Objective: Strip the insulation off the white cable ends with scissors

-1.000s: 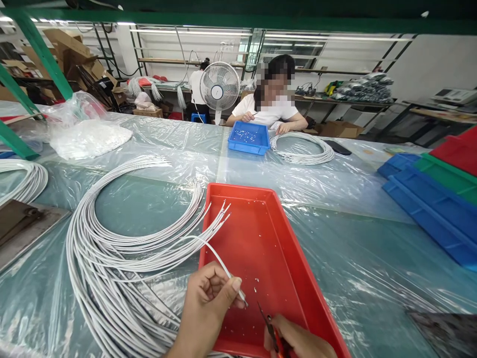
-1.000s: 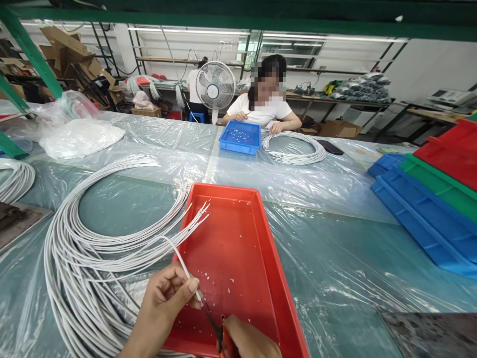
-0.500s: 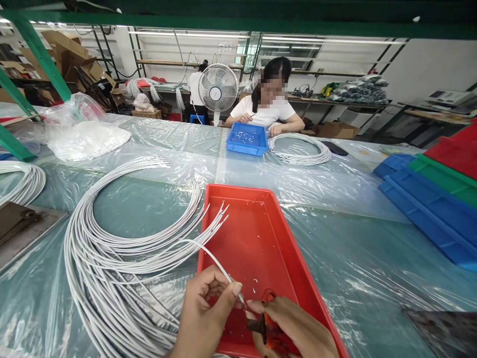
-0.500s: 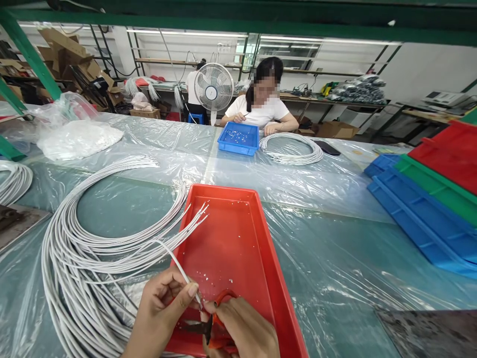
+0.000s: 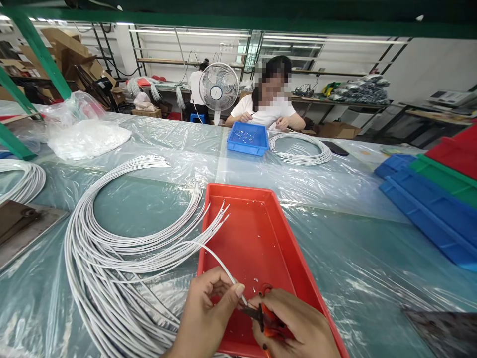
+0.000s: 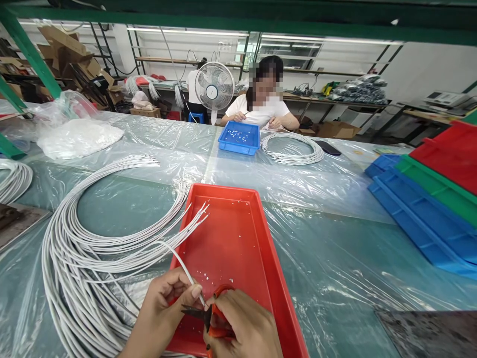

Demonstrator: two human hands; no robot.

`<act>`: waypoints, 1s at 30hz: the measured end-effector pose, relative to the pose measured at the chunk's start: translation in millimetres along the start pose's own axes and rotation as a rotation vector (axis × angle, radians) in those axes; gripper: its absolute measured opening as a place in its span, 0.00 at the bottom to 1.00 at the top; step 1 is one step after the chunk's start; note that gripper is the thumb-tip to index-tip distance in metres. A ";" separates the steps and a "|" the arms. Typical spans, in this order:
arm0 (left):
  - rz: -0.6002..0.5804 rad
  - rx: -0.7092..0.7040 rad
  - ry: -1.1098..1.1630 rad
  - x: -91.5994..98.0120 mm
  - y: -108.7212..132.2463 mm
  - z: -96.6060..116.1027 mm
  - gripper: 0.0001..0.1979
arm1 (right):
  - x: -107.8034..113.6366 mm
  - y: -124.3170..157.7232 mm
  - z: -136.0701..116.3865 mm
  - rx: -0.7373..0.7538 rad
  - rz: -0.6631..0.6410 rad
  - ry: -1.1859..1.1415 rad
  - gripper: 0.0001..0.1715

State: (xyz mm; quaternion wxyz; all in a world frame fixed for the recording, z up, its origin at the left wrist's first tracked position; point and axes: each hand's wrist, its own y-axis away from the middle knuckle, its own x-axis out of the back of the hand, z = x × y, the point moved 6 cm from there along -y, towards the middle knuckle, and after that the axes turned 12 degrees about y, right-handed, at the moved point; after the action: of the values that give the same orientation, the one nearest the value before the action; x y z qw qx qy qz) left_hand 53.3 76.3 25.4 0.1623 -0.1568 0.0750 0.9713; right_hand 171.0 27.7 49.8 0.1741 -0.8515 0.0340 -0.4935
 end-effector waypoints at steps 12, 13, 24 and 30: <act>-0.130 0.086 0.087 -8.5 1.1 12.3 0.12 | -20.2 -11.9 21.2 -0.336 -0.349 -0.622 0.09; -0.128 0.079 0.104 -8.5 1.2 12.7 0.11 | -23.9 -10.6 22.1 -0.387 -0.377 -0.717 0.10; 0.008 -0.070 0.330 2.7 -0.8 12.6 0.08 | -64.6 12.7 16.5 -0.582 -0.402 -0.950 0.16; 0.160 0.015 0.180 9.7 -0.6 -0.1 0.12 | -8.9 3.8 36.3 -0.302 0.062 0.118 0.10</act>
State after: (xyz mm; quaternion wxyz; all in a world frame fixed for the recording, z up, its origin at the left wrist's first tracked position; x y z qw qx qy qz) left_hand 44.8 79.7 22.1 0.0781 -0.2357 0.1088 0.9625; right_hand 197.8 35.7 24.7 0.0572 -0.8360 0.1443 -0.5263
